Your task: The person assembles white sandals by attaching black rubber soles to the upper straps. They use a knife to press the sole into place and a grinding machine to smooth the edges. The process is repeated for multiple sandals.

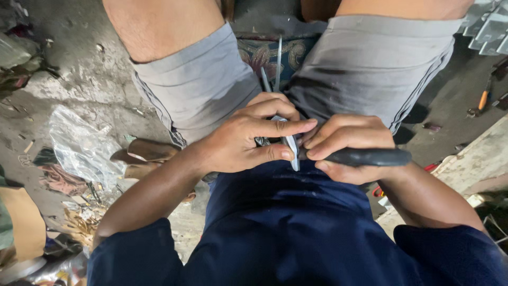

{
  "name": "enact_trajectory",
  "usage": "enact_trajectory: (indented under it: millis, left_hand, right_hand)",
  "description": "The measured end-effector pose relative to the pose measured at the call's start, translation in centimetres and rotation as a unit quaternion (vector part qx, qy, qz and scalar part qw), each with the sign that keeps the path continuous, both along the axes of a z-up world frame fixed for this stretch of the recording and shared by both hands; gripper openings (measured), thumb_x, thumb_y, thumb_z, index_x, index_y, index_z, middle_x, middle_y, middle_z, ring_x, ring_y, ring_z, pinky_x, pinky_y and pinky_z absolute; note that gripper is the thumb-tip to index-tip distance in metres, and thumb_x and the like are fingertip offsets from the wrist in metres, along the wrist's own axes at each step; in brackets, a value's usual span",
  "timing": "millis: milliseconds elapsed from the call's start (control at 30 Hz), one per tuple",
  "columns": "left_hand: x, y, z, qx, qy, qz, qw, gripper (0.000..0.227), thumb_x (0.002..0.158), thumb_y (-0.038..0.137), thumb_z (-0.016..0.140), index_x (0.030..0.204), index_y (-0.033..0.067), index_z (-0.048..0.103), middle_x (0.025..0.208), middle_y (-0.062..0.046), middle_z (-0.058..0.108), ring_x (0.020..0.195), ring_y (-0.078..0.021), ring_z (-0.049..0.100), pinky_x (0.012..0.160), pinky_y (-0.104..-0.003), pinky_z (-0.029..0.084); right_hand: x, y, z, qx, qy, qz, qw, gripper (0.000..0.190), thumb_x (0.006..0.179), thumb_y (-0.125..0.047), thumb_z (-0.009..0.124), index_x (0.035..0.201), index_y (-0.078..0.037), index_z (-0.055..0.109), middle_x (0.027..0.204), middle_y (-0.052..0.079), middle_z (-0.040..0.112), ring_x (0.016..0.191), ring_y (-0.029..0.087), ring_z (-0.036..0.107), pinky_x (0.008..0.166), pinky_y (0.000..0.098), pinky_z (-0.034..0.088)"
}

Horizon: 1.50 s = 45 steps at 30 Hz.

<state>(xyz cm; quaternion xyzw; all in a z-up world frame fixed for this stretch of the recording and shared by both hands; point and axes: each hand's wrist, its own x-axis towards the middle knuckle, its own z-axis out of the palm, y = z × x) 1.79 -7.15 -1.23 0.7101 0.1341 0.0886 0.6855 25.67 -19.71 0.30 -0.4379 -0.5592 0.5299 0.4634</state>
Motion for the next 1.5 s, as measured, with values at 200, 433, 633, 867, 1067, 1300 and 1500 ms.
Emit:
enact_trajectory:
  millis: [200, 433, 633, 867, 1067, 1300, 1500]
  left_hand:
    - [0.1, -0.6, -0.2, 0.013, -0.009, -0.012, 1.0, 0.051, 0.097, 0.036, 0.075, 0.144, 0.0198, 0.064, 0.125, 0.001, 0.066, 0.129, -0.0204, 0.056, 0.12, -0.039, 0.043]
    - [0.1, -0.7, 0.5, 0.008, 0.01, 0.013, 1.0, 0.093, 0.088, 0.049, 0.081, 0.162, 0.014, 0.036, 0.155, -0.004, 0.058, 0.151, -0.0284, 0.045, 0.128, -0.042, 0.037]
    - [-0.1, -1.3, 0.7, -0.007, 0.04, -0.001, 0.999, 0.103, 0.086, 0.048, 0.082, 0.167, 0.0172, 0.026, 0.148, 0.0, 0.064, 0.146, -0.022, 0.05, 0.125, -0.038, 0.041]
    - [-1.5, -1.1, 0.6, -0.092, 0.031, -0.029, 0.995, 0.09, 0.107, 0.043, 0.068, 0.166, 0.0135, 0.007, 0.158, -0.005, 0.056, 0.158, -0.0226, 0.04, 0.132, -0.04, 0.036]
    - [-0.8, -2.0, -0.1, -0.078, 0.032, -0.035, 0.996, 0.09, 0.104, 0.048, 0.068, 0.166, 0.0178, 0.01, 0.154, -0.001, 0.059, 0.152, -0.0206, 0.046, 0.127, -0.037, 0.042]
    - [0.6, -0.5, 1.9, 0.045, 0.079, -0.025, 0.996, 0.084, 0.096, 0.044, 0.076, 0.163, 0.0201, 0.031, 0.133, 0.006, 0.073, 0.135, -0.0188, 0.059, 0.119, -0.037, 0.048]
    - [2.0, -1.6, 2.3, 0.133, 0.098, 0.159, 0.973, 0.084, 0.093, 0.029, 0.087, 0.162, 0.0272, 0.04, 0.142, -0.004, 0.061, 0.135, -0.0238, 0.054, 0.117, -0.037, 0.045]
  right_hand:
    - [0.4, -0.5, -0.2, -0.05, 0.001, 0.008, 0.999, 0.016, 0.081, -0.006, 0.08, 0.095, -0.004, 0.074, 0.094, 0.012, 0.075, 0.087, 0.023, 0.077, 0.08, 0.0313, 0.063]
    - [0.8, -0.6, 1.4, -0.091, 0.061, 0.069, 0.992, 0.016, 0.083, -0.004, 0.077, 0.099, -0.004, 0.074, 0.098, 0.011, 0.075, 0.094, 0.024, 0.078, 0.087, 0.0334, 0.064]
    - [0.6, -0.9, 1.4, -0.154, 0.011, 0.056, 0.986, 0.018, 0.083, -0.003, 0.078, 0.101, -0.002, 0.074, 0.098, 0.012, 0.076, 0.088, 0.022, 0.077, 0.077, 0.0304, 0.061]
    - [0.4, -1.4, 0.4, -0.169, 0.083, 0.066, 0.98, 0.016, 0.085, -0.002, 0.075, 0.101, -0.002, 0.074, 0.098, 0.011, 0.076, 0.094, 0.022, 0.078, 0.084, 0.0323, 0.062]
    - [0.4, -1.8, -0.8, -0.216, 0.084, 0.095, 0.968, 0.017, 0.081, -0.004, 0.079, 0.099, -0.004, 0.077, 0.093, 0.009, 0.076, 0.082, 0.019, 0.074, 0.073, 0.0312, 0.057]
    - [1.7, -0.8, 1.6, -0.177, -0.003, 0.067, 0.982, 0.038, 0.075, -0.019, 0.088, 0.109, -0.006, 0.075, 0.097, 0.006, 0.076, 0.075, 0.011, 0.072, 0.068, 0.0243, 0.058]
    - [-0.2, -2.0, 1.4, 0.037, -0.312, -0.124, 0.941, 0.042, 0.081, -0.013, 0.093, 0.115, -0.002, 0.071, 0.111, 0.016, 0.072, 0.099, 0.027, 0.074, 0.079, 0.0316, 0.06]
